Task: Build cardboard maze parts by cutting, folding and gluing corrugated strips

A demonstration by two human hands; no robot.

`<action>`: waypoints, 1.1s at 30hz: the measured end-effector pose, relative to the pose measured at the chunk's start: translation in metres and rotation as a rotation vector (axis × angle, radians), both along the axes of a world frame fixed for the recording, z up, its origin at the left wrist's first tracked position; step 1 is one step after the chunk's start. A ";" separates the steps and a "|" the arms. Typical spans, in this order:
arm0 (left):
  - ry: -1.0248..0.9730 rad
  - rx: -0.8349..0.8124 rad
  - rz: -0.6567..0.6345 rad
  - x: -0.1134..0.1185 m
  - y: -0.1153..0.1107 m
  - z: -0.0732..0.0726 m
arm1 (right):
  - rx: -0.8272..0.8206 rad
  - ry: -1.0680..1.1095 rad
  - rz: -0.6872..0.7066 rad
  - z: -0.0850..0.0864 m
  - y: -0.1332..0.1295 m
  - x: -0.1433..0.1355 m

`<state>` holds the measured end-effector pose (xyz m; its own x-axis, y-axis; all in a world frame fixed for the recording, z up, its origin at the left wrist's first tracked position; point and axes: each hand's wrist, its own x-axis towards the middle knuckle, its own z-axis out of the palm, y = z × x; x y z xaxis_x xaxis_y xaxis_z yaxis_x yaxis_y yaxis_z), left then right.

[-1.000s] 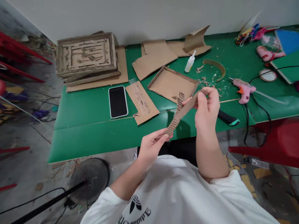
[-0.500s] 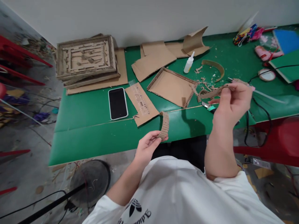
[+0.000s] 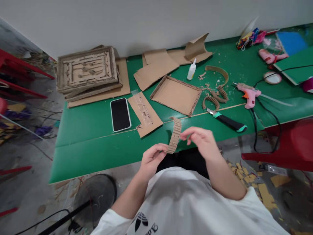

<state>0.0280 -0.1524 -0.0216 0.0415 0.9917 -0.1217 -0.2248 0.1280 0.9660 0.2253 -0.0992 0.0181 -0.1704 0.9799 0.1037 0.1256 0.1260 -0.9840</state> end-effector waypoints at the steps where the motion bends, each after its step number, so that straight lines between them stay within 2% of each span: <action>1: 0.018 0.012 -0.024 -0.001 0.001 0.000 | -0.074 0.064 0.062 0.001 -0.005 -0.011; 2: 0.045 0.019 -0.058 -0.002 0.001 0.001 | -0.131 0.124 0.093 0.002 -0.008 -0.020; 4: 0.092 0.020 -0.169 -0.005 0.004 0.003 | -0.194 0.194 0.060 0.002 -0.008 -0.030; 7: 0.088 0.016 -0.287 -0.004 0.008 0.012 | -0.195 0.188 0.040 0.002 -0.005 -0.032; 11: 0.218 0.010 -0.116 0.009 0.014 0.024 | -0.016 0.043 0.043 0.001 -0.006 -0.030; 13: 0.332 0.046 -0.009 0.016 0.016 0.029 | 0.101 -0.062 -0.021 0.000 -0.008 -0.030; 16: 0.550 0.181 0.133 0.022 0.017 0.032 | 0.325 -0.230 -0.202 -0.001 -0.011 -0.032; 18: 0.689 0.294 0.173 0.023 0.017 0.032 | 0.488 -0.328 -0.285 -0.001 -0.012 -0.033; 20: 0.795 0.413 0.183 0.023 0.018 0.031 | 0.574 -0.375 -0.315 -0.002 -0.012 -0.035; 22: 0.882 0.536 0.193 0.024 0.018 0.030 | 0.536 -0.361 -0.310 -0.003 -0.013 -0.038; 27: 1.127 0.791 0.296 0.030 0.021 0.029 | 0.254 -0.162 -0.328 -0.001 -0.015 -0.045; 33: 1.200 0.840 0.390 0.036 0.025 0.027 | 0.161 -0.101 -0.333 0.003 -0.016 -0.050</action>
<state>0.0639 -0.1278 0.0051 0.0582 0.7140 0.6978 0.8363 -0.4166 0.3565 0.1751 -0.1151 0.0207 0.1369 0.9559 0.2598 0.2812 0.2140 -0.9355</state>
